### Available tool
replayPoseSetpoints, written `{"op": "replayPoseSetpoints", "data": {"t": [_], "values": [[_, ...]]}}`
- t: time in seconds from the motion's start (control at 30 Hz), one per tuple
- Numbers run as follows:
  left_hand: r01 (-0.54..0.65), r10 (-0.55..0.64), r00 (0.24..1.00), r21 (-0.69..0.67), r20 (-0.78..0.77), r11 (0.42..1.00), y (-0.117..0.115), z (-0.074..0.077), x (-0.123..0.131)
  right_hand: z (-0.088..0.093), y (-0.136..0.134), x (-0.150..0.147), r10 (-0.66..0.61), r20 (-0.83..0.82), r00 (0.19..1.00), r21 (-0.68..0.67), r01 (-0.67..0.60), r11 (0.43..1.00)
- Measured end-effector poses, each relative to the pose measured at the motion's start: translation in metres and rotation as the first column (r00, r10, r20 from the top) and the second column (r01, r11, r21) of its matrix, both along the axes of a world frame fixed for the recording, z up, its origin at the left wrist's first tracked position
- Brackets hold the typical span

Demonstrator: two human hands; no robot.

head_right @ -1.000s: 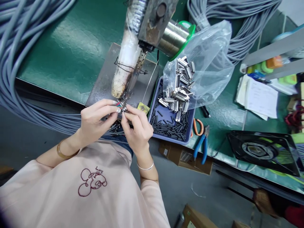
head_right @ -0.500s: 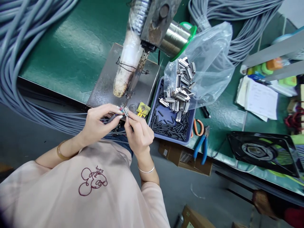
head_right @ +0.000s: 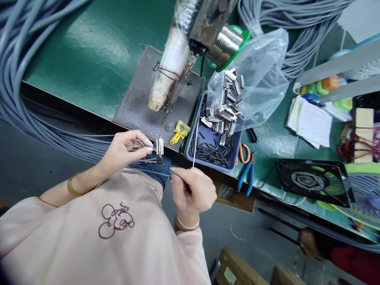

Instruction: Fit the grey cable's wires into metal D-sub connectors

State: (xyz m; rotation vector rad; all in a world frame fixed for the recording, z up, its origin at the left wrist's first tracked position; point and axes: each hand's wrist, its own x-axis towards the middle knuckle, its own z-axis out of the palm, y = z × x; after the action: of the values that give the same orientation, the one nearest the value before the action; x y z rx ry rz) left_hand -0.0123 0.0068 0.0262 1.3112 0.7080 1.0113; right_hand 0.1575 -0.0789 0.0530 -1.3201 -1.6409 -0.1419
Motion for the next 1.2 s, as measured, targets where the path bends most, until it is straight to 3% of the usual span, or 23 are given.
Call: {"op": "replayPoseSetpoints", "data": {"t": [0.07,0.17,0.5,0.73,0.83,0.93,1.1,1.2], "values": [[-0.026,0.027,1.000,0.119,-0.011,0.993,-0.004,0.000,0.000,0.008,-0.004,-0.001,0.018,0.142,0.990,-0.118,-0.001,0.993],[-0.019,0.026,0.999,0.238,-0.026,0.971,-0.009,-0.001,-0.003,0.008,-0.002,-0.002,0.075,0.251,0.965,-0.165,-0.033,0.986],[0.000,0.008,1.000,0.271,-0.027,0.963,-0.016,-0.002,-0.008,0.000,0.004,-0.005,0.182,0.341,0.922,-0.207,-0.115,0.971],[-0.041,0.034,0.998,0.127,0.058,0.991,-0.018,-0.003,-0.008,-0.001,0.006,-0.007,0.185,0.277,0.943,-0.262,-0.111,0.959],[-0.041,0.043,0.990,-0.013,0.137,0.999,-0.015,0.000,-0.010,-0.004,0.001,-0.004,0.093,0.064,0.994,-0.229,-0.076,0.970],[0.070,-0.021,0.972,-0.203,0.233,0.977,-0.012,0.002,-0.011,-0.007,-0.003,-0.001,0.015,-0.131,0.991,-0.124,-0.031,0.992],[0.252,-0.100,0.909,-0.345,0.404,0.904,-0.009,-0.001,-0.010,-0.010,0.005,-0.003,0.211,0.032,0.977,-0.120,-0.206,0.971],[0.318,-0.152,0.892,-0.352,0.426,0.880,-0.009,-0.004,-0.008,-0.013,0.009,-0.011,0.204,0.052,0.978,-0.135,-0.195,0.971]]}}
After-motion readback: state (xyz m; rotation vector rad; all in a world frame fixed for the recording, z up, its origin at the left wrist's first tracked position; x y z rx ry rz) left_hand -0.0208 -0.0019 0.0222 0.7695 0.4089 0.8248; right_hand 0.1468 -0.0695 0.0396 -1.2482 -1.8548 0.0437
